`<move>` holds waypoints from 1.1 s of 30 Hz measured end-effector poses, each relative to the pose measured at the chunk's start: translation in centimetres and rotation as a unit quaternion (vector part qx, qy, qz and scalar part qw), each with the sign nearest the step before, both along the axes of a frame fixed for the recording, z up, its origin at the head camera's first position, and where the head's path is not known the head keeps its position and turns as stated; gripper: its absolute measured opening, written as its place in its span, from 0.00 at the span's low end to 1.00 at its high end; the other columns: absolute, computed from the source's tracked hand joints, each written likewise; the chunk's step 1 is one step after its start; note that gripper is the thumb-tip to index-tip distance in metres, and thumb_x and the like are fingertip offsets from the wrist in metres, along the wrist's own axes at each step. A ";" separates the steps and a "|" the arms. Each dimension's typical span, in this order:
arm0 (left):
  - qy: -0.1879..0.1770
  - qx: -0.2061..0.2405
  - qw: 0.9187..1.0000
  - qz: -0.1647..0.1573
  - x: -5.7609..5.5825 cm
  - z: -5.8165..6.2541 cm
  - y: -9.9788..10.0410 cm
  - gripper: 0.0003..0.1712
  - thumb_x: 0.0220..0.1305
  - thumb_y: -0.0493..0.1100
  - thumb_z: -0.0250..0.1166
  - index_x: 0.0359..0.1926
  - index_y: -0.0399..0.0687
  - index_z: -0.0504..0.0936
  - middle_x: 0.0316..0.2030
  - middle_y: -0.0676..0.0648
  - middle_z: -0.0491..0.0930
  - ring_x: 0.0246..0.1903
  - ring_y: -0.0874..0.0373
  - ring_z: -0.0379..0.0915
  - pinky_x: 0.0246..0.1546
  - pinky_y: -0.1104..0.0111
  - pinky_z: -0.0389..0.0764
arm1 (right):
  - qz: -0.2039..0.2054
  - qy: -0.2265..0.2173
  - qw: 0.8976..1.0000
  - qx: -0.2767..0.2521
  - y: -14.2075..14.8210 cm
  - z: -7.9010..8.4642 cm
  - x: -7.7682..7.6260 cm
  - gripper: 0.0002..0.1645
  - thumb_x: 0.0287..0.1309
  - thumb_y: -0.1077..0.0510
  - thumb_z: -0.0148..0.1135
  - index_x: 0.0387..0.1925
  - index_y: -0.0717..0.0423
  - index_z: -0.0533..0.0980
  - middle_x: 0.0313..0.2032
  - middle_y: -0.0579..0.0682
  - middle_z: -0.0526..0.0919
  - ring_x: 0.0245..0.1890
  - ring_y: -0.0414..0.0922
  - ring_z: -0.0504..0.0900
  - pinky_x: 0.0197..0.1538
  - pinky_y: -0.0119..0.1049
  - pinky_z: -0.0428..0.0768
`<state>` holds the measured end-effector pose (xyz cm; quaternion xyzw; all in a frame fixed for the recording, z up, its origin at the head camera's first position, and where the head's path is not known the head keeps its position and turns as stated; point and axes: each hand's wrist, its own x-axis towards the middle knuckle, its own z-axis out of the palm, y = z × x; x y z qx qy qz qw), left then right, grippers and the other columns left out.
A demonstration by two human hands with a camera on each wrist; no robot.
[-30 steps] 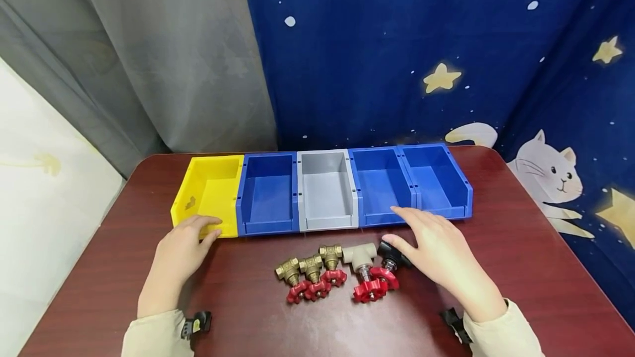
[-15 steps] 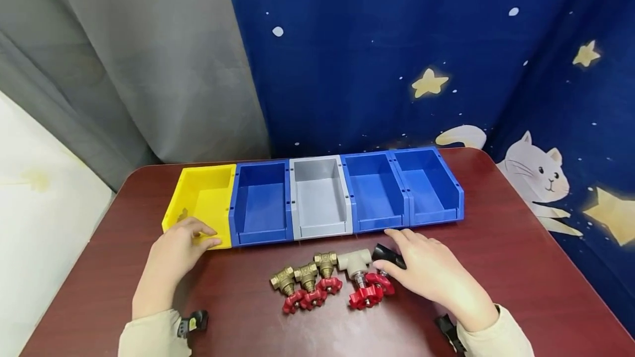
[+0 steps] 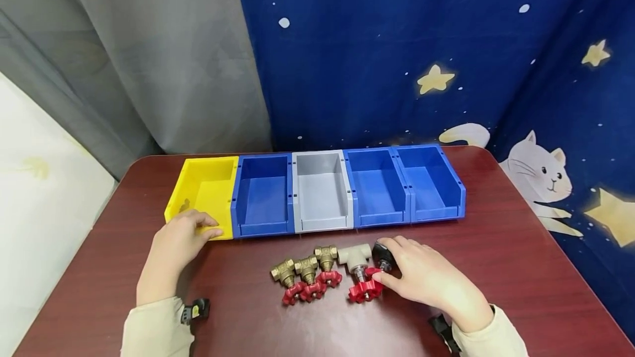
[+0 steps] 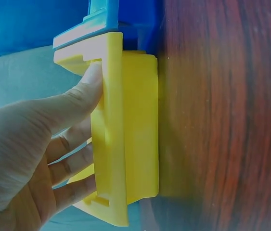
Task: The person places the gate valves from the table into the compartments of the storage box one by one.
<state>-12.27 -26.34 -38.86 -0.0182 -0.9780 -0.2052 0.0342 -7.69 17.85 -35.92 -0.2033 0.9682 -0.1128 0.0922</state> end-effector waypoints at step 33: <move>0.025 -0.019 0.999 -0.009 0.2 0.1 0.2 0.12 0.58 0.48 0.73 0.35 0.44 0.85 0.35 0.43 0.81 0.41 0.43 0.75 0.45 0.44 0.76 | 0.000 -0.002 1.000 0.014 -1.3 -1.9 0.0 0.52 0.40 0.57 0.77 0.66 0.70 0.64 0.57 0.64 0.74 0.58 0.62 0.74 0.59 0.62 0.71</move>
